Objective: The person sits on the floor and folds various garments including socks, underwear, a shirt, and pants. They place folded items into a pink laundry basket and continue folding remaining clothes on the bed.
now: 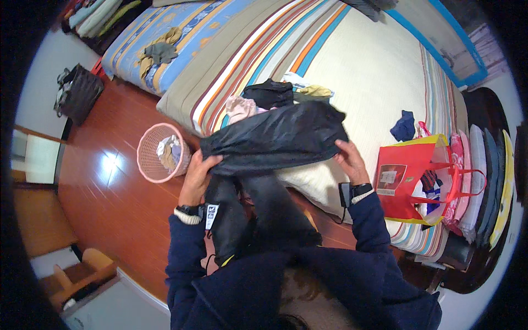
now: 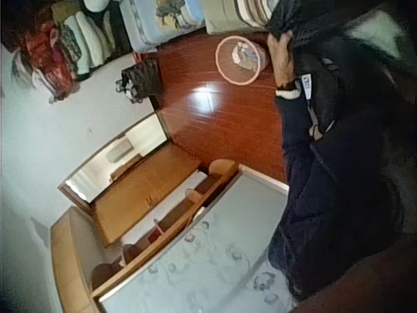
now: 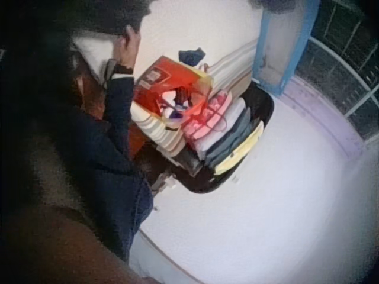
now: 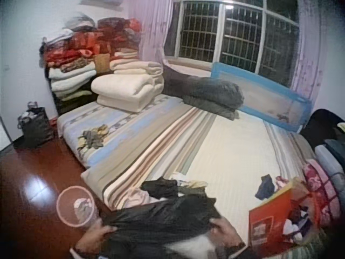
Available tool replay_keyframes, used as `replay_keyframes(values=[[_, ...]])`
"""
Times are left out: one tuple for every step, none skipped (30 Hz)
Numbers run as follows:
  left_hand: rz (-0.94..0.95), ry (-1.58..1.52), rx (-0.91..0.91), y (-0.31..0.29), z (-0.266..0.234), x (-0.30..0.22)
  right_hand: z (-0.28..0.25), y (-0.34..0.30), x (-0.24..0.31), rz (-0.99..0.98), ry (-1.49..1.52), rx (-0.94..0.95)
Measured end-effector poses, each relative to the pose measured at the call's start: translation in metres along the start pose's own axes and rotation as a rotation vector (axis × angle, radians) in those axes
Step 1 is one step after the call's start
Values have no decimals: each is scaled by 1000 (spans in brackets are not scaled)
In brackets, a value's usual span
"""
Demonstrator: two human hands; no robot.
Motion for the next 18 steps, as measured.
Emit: replay_keyframes(values=[[30, 111, -14, -15, -16, 0, 12, -5, -17, 4, -36, 71], [-59, 173, -125, -27, -38, 13, 9, -6, -39, 94, -182, 11], [-75, 190, -171, -38, -54, 24, 11, -6, -61, 147, -312, 25], [-165, 291, -258, -47, -76, 40, 6, -6, -77, 194, -479, 24], [-276, 405, -361, -56, -97, 57, -7, -5, -91, 262, -694, -43], [-300, 397, -397, -63, -109, 70, -10, -3, -99, 274, -808, 0], [-258, 347, -369, -67, -114, 76, -15, 2, -102, 287, -1019, 52], [-266, 326, -380, -70, -121, 85, -7, 11, -91, 101, -1088, 125], [-275, 304, -390, -74, -126, 92, -9, 21, -78, -15, -1236, 79], [-206, 231, -397, -73, -127, 92, -1, 33, -52, -296, -1304, -11], [-185, 248, -399, -74, -130, 94, 5, 44, -27, -510, -1395, -177], [-170, 254, -368, -75, -130, 94, 16, 57, -13, -598, -1315, -158], [-181, 307, -403, -76, -135, 95, 29, 74, -7, -628, -1215, -148], [-123, 216, -410, -78, -134, 93, 42, 94, -9, -552, -1090, -55], [-147, 148, -393, -79, -133, 97, 53, 114, -18, -416, -955, -3], [-152, 74, -389, -82, -133, 100, 64, 131, -27, -300, -836, 45], [-131, -24, -336, -83, -129, 101, 75, 148, -39, -161, -727, 82], [-142, 5, -355, -87, -132, 105, 82, 162, -47, -125, -691, 28]])
Point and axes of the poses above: each hand's wrist, its own y-axis towards the middle knuckle, its own z-axis out of the palm, x = y × z, the point moved 8 cm from there along y, towards the middle knuckle, and after that the axes turned 10 degrees about -x, right-handed, at the moved point
